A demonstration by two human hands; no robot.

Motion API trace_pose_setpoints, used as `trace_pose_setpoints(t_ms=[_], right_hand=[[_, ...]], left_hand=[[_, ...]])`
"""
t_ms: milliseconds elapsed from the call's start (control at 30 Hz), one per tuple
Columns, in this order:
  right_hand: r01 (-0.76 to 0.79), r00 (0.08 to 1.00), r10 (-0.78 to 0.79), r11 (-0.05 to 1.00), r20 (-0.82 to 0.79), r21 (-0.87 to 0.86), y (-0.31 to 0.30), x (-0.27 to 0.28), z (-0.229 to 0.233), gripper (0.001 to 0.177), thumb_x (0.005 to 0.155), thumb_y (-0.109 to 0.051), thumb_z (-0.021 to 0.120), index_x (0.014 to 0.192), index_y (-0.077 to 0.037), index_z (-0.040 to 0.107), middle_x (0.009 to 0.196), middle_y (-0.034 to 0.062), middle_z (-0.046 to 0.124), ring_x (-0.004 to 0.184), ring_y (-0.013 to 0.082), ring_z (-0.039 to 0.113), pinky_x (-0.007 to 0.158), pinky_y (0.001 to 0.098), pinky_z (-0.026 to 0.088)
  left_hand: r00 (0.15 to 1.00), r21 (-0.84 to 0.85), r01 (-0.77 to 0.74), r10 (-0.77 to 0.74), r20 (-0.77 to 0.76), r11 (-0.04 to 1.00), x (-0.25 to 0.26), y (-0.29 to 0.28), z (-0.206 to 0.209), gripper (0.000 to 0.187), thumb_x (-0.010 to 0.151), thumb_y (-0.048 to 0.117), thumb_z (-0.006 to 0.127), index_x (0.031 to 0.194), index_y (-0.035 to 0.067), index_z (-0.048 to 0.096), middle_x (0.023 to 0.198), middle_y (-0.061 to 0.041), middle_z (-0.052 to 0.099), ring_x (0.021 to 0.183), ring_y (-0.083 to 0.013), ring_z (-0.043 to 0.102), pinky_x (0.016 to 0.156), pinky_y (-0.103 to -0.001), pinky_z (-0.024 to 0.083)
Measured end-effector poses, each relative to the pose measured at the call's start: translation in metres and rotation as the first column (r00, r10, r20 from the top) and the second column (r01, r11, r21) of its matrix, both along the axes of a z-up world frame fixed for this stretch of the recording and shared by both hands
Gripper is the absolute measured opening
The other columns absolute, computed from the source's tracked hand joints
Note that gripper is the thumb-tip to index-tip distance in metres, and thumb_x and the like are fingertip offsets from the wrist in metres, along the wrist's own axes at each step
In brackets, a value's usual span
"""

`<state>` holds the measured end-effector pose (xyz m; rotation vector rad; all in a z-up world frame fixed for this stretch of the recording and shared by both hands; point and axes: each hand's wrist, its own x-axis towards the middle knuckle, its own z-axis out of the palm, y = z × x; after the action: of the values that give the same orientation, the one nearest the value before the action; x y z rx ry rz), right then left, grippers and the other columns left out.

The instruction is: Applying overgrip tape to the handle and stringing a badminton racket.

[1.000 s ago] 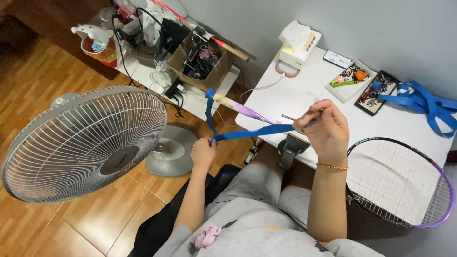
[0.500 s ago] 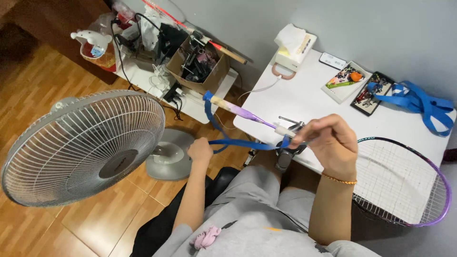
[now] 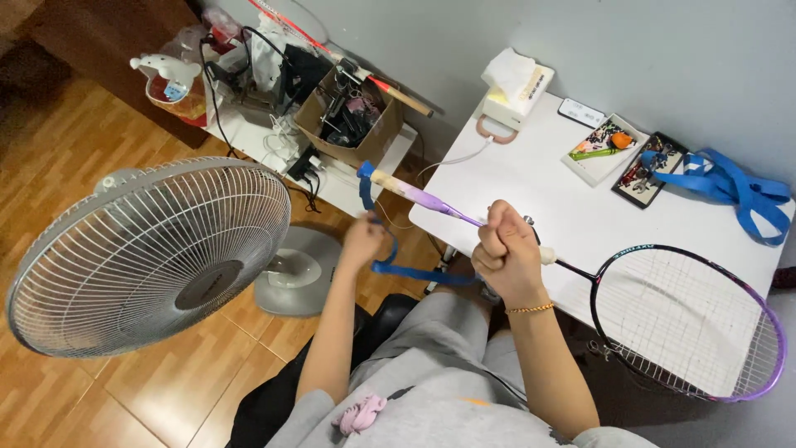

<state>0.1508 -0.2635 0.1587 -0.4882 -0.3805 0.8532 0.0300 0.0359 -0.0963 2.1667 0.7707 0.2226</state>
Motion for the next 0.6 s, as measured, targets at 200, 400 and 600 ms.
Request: trace_pose_setpoints(t_ms=[200,400,600], right_hand=[[-0.107,0.954,0.174,0.958,-0.243,0.266,0.001,-0.002,0.003,0.033,0.118,-0.032,0.032,0.101,-0.010,0.050,0.061,-0.0075,0.020,0.047,0.0032,0.015,0.038,0.0220,0.010],[-0.174,0.983,0.159,0.968,-0.092,-0.179,0.009,-0.010,-0.001,0.018,0.111,-0.020,0.042,0.099,-0.011,0.052,0.063,-0.0075,0.025,0.046,0.0042,0.018,0.039,0.0227,0.016],[0.105,0.688,0.314,0.849,0.654,-0.518,0.045,-0.023,-0.013,0.025,0.114,-0.021,0.051,0.117,-0.003,0.068,0.099,0.0059,0.060,0.082,0.0123,0.050,0.071,0.0280,0.045]], left_hand=[[0.936,-0.742,-0.281,0.343,-0.073,0.609,0.072,0.037,0.178,0.052,0.101,0.051,0.045,0.139,0.014,0.047,0.092,-0.011,0.073,0.074,-0.0185,0.072,0.062,-0.030,0.057],[0.998,-0.685,-0.057,0.023,-0.059,0.727,0.094,0.063,0.172,0.029,0.098,0.031,0.068,0.112,0.008,0.077,0.096,-0.004,0.074,0.082,-0.0135,0.070,0.071,-0.031,0.058],[0.935,-0.538,0.293,-0.121,0.332,0.790,0.112,0.079,0.167,0.032,0.091,-0.005,0.063,0.119,0.003,0.073,0.109,-0.007,0.078,0.094,-0.0132,0.074,0.084,-0.027,0.060]])
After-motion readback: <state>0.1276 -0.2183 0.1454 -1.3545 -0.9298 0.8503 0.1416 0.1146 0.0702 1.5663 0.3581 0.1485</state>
